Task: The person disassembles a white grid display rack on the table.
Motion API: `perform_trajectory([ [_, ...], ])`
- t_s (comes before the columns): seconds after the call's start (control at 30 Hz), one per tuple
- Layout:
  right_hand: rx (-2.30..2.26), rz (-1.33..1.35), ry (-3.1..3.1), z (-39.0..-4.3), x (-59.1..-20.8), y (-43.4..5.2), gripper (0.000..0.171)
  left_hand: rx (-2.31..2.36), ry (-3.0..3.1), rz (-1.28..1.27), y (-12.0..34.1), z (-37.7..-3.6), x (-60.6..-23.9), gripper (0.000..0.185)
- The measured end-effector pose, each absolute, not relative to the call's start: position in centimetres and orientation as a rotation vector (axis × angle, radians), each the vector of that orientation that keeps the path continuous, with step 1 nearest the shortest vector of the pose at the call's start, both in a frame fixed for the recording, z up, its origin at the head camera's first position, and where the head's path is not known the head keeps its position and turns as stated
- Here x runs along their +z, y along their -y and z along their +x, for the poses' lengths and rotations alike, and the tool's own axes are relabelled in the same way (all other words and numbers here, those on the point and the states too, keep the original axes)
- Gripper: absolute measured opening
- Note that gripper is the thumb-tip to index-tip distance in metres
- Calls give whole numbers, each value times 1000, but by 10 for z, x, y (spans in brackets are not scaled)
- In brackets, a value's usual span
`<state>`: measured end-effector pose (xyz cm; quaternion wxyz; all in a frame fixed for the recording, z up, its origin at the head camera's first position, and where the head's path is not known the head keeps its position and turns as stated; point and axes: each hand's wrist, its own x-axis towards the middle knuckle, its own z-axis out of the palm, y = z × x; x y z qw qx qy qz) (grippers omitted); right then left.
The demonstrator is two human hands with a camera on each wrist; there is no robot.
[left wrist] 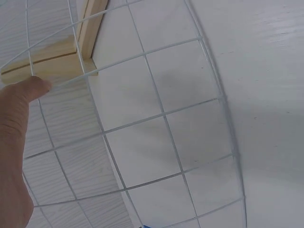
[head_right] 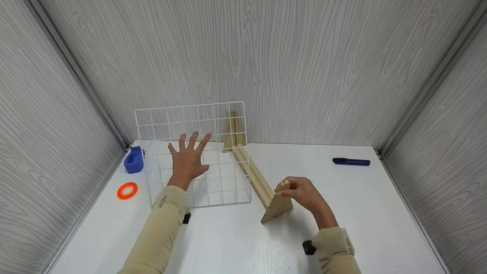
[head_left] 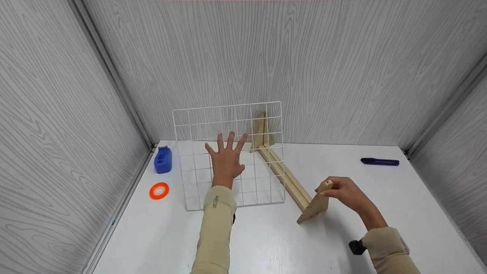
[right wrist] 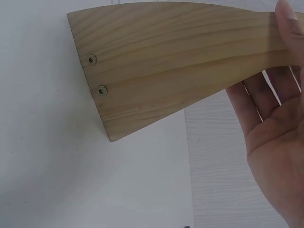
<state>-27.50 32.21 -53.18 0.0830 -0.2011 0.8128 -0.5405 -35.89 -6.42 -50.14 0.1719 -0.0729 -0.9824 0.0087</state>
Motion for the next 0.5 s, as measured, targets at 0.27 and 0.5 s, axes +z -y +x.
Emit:
perform_trajectory([
  [0.27,-1613,-592,-2434,-270,-531,-322,14,23,2827,-227,66,-361,-503,108],
  [0.5,-1648,-540,-2469,-265,-531,-316,13,87,2839,-221,69,-364,-496,110],
])
